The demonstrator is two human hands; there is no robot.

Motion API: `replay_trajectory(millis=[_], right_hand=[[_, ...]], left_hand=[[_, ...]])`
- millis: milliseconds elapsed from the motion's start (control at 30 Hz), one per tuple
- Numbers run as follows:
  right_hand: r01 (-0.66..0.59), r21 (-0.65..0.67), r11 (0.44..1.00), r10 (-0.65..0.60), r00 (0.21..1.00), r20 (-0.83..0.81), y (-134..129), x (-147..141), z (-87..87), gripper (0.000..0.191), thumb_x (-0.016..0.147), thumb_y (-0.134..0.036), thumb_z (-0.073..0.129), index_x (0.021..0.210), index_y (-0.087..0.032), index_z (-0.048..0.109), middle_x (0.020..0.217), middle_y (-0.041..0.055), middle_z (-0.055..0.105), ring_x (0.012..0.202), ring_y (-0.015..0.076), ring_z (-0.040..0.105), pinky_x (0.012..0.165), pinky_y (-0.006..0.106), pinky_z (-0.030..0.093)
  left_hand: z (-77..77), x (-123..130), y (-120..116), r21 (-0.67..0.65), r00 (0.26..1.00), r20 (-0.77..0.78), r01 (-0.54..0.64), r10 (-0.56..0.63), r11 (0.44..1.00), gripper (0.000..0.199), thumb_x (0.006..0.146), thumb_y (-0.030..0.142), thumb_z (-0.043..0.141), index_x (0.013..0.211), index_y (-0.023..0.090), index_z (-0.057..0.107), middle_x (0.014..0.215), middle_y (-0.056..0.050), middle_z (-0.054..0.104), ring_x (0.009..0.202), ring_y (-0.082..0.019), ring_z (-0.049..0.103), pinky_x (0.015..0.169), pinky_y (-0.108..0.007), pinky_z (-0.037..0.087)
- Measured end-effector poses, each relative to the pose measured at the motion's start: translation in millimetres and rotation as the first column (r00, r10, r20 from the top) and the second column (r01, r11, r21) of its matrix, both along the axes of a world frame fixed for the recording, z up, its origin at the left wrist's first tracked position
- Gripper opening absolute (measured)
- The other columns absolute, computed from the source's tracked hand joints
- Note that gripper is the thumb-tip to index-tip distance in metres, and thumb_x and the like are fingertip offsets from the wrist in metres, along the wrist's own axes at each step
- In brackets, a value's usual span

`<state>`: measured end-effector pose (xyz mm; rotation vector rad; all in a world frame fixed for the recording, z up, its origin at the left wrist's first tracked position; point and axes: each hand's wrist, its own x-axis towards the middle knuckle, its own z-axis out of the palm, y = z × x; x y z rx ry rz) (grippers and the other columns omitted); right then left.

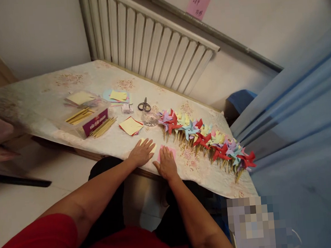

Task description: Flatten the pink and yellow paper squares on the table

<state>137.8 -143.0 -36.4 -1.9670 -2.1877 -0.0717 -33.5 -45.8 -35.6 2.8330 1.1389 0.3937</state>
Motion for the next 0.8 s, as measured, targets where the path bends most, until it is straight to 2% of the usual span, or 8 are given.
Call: replay_trajectory(millis=[367,467,567,633,700,733,800], right_hand=[[0.034,0.024,0.999,-0.035,0.999,0.025,-39.9,-14.5,-8.8,0.072,0.097,-0.046,0.051,0.15,0.0,0.035,0.159,0.0266,0.029,0.151,0.0352,0.023,0.12,0.054,0.022],[0.035,0.017,0.999,-0.035,0.999,0.011,-50.9,-18.0,-11.0,0.072,0.096,-0.044,0.053,0.15,-0.001,0.035,0.159,0.0255,0.029,0.151,0.0352,0.022,0.121,0.055,0.022],[0.006,0.015,1.0,-0.006,1.0,-0.031,-63.3,-17.1,-13.2,0.07,0.095,-0.042,0.055,0.15,-0.003,0.036,0.159,0.0238,0.031,0.151,0.0348,0.023,0.12,0.055,0.024],[-0.03,0.045,0.999,0.034,0.996,-0.088,-70.7,-10.9,-12.2,0.062,0.095,-0.038,0.053,0.147,-0.006,0.041,0.156,0.0211,0.038,0.149,0.0323,0.028,0.118,0.053,0.029],[-0.012,0.115,0.993,0.031,0.986,-0.163,-74.9,1.3,-6.7,0.051,0.097,-0.034,0.047,0.142,-0.011,0.049,0.147,0.0186,0.052,0.141,0.0291,0.041,0.114,0.05,0.036],[0.045,0.154,0.987,-0.014,0.98,-0.199,-75.1,9.6,-2.1,0.046,0.098,-0.031,0.042,0.138,-0.012,0.053,0.139,0.0181,0.058,0.134,0.0279,0.049,0.11,0.048,0.04],[0.251,0.189,0.949,-0.202,0.948,-0.245,-71.2,29.7,10.0,0.04,0.098,-0.027,0.035,0.123,-0.013,0.063,0.118,0.0167,0.068,0.112,0.0258,0.061,0.1,0.042,0.045]], left_hand=[[0.4,-28.6,-41.1,0.014,0.999,0.018,-0.029,0.029,0.999,0.053,0.097,0.037,0.04,0.147,0.022,0.048,0.157,-0.01,0.042,0.148,-0.03,0.031,0.12,-0.053,0.024],[-2.9,-38.4,-53.7,0.006,0.999,0.026,-0.029,0.029,1.0,0.052,0.097,0.037,0.041,0.145,0.017,0.049,0.156,-0.012,0.042,0.148,-0.031,0.031,0.12,-0.052,0.025],[-2.6,-48.0,-60.4,0.013,0.993,0.11,-0.041,0.039,0.999,0.05,0.098,0.034,0.038,0.141,0.014,0.052,0.154,-0.014,0.045,0.147,-0.028,0.033,0.12,-0.048,0.028],[1.8,-54.5,-57.7,0.008,0.973,0.207,-0.108,0.104,0.994,0.047,0.098,0.031,0.035,0.137,0.012,0.055,0.15,-0.015,0.05,0.142,-0.026,0.04,0.118,-0.044,0.032],[9.4,-60.3,-48.1,-0.053,0.926,0.283,-0.245,0.249,0.968,0.045,0.096,0.027,0.035,0.13,0.011,0.059,0.139,-0.017,0.058,0.13,-0.026,0.05,0.113,-0.041,0.039],[14.1,-62.5,-41.1,-0.109,0.9,0.29,-0.306,0.324,0.946,0.043,0.094,0.026,0.036,0.125,0.011,0.062,0.131,-0.017,0.062,0.125,-0.026,0.054,0.11,-0.04,0.041],[23.7,-64.9,-25.2,-0.264,0.835,0.255,-0.424,0.487,0.866,0.04,0.092,0.025,0.038,0.119,0.012,0.064,0.121,-0.017,0.066,0.118,-0.025,0.058,0.106,-0.038,0.045]])
